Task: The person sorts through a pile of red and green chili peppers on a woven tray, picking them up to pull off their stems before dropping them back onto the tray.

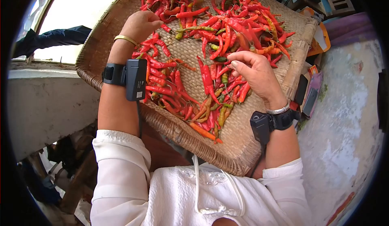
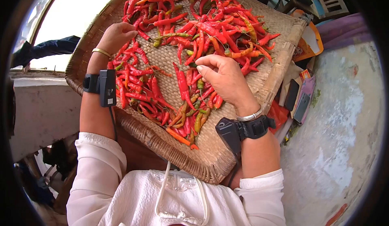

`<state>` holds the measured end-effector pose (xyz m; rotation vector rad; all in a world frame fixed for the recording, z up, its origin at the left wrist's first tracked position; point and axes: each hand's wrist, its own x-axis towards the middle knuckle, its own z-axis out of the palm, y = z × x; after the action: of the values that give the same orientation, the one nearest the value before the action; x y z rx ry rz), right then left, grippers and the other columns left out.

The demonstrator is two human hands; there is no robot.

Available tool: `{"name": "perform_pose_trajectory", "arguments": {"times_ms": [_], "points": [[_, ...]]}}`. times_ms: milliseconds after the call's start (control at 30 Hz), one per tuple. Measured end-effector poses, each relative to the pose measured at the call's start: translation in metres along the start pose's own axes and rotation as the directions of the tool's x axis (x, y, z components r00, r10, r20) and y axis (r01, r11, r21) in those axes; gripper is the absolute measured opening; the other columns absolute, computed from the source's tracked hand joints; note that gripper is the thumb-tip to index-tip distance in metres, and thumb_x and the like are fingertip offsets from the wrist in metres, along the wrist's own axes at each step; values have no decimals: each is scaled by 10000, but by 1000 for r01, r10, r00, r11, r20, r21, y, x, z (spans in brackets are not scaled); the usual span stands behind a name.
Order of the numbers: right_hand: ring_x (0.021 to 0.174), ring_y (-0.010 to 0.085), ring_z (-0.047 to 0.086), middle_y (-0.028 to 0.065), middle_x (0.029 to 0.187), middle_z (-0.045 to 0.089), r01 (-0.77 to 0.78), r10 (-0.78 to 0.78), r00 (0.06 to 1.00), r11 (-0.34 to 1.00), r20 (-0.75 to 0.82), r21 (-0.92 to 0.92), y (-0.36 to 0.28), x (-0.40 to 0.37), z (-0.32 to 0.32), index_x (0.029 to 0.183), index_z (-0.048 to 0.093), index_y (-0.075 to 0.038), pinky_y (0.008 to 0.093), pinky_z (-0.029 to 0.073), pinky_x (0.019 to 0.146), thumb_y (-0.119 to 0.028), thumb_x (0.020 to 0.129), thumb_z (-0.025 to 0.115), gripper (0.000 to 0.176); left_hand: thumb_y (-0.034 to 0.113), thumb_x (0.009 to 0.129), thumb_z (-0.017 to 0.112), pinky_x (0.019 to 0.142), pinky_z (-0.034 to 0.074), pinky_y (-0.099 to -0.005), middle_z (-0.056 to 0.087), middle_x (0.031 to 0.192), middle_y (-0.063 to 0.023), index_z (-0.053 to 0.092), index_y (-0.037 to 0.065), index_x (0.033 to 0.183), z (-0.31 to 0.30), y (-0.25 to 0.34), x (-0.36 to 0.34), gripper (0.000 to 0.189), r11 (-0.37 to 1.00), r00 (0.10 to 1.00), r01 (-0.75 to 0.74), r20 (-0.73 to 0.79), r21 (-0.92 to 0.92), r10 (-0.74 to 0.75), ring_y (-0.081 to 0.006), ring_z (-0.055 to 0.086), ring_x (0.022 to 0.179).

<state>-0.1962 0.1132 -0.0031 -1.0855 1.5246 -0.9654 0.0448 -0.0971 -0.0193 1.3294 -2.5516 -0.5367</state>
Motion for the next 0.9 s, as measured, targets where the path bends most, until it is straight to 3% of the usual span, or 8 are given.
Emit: {"name": "perform_pose_trajectory", "arguments": {"times_ms": [67, 100, 167, 300, 533, 600, 700, 900], "points": [[651, 55, 530, 7, 766, 610, 24, -24, 1000, 999, 3, -33, 2, 1, 0, 958, 613, 3, 219, 434, 596, -127, 817, 584, 194, 312, 707, 623, 672, 483, -376, 624, 737, -167, 671, 30, 800, 4, -9, -10, 300, 890, 964, 126, 157, 437, -214, -291, 615, 717], [650, 57, 532, 9, 756, 609, 49, -49, 999, 996, 10, -74, 2, 1, 0, 951, 613, 5, 222, 432, 593, -129, 813, 587, 194, 312, 707, 623, 672, 483, -376, 624, 737, -167, 671, 30, 800, 1, -7, -15, 300, 889, 964, 122, 161, 442, -212, -291, 615, 717], [655, 62, 535, 13, 750, 611, 54, -53, 999, 996, 13, -74, 1, 1, 2, 945, 616, 7, 226, 433, 597, -133, 809, 590, 196, 371, 694, 654, 771, 481, -384, 632, 914, -166, 669, 62, 877, -6, -3, -20, 359, 785, 780, 227, 375, 576, -501, -308, 600, 904], [676, 89, 555, 43, 749, 624, 64, -61, 998, 993, 25, -97, 4, 1, 5, 930, 623, 10, 245, 444, 623, -130, 796, 593, 197, 356, 683, 658, 776, 481, -387, 628, 924, -173, 665, 50, 873, 8, -29, -28, 361, 802, 786, 58, 468, 594, -404, -318, 597, 900], [708, 151, 594, 103, 792, 636, 124, -115, 992, 975, 55, -186, 9, 2, 6, 921, 623, 15, 276, 457, 648, -133, 773, 594, 212, 300, 699, 629, 689, 490, -380, 639, 776, -156, 657, 27, 803, -11, -15, -36, 293, 943, 892, 28, 418, 332, -174, -305, 618, 739], [720, 167, 600, 113, 807, 631, 94, -87, 995, 982, 52, -166, 7, 2, 6, 912, 625, 15, 284, 458, 659, -142, 770, 593, 215, 190, 738, 611, 511, 438, -299, 593, 603, -81, 621, 9, 708, -23, -6, -37, 184, 994, 944, 101, 312, 42, -109, -165, 553, 525], [726, 179, 600, 120, 807, 627, 140, -125, 989, 960, 77, -243, 9, 3, 7, 904, 628, 12, 290, 458, 669, -139, 768, 588, 207, 209, 776, 574, 495, 432, -266, 583, 577, -41, 610, 9, 719, -39, 8, -34, 211, 930, 899, 275, 409, -244, -158, -105, 547, 526], [730, 182, 602, 125, 795, 631, 129, -107, 989, 962, 104, -240, 6, 2, 7, 902, 626, 15, 292, 456, 669, -133, 771, 580, 203, 218, 842, 548, 467, 390, -175, 578, 629, 12, 602, 20, 795, -44, 26, -29, 210, 816, 867, 304, 499, -491, -22, -32, 498, 515]]}}
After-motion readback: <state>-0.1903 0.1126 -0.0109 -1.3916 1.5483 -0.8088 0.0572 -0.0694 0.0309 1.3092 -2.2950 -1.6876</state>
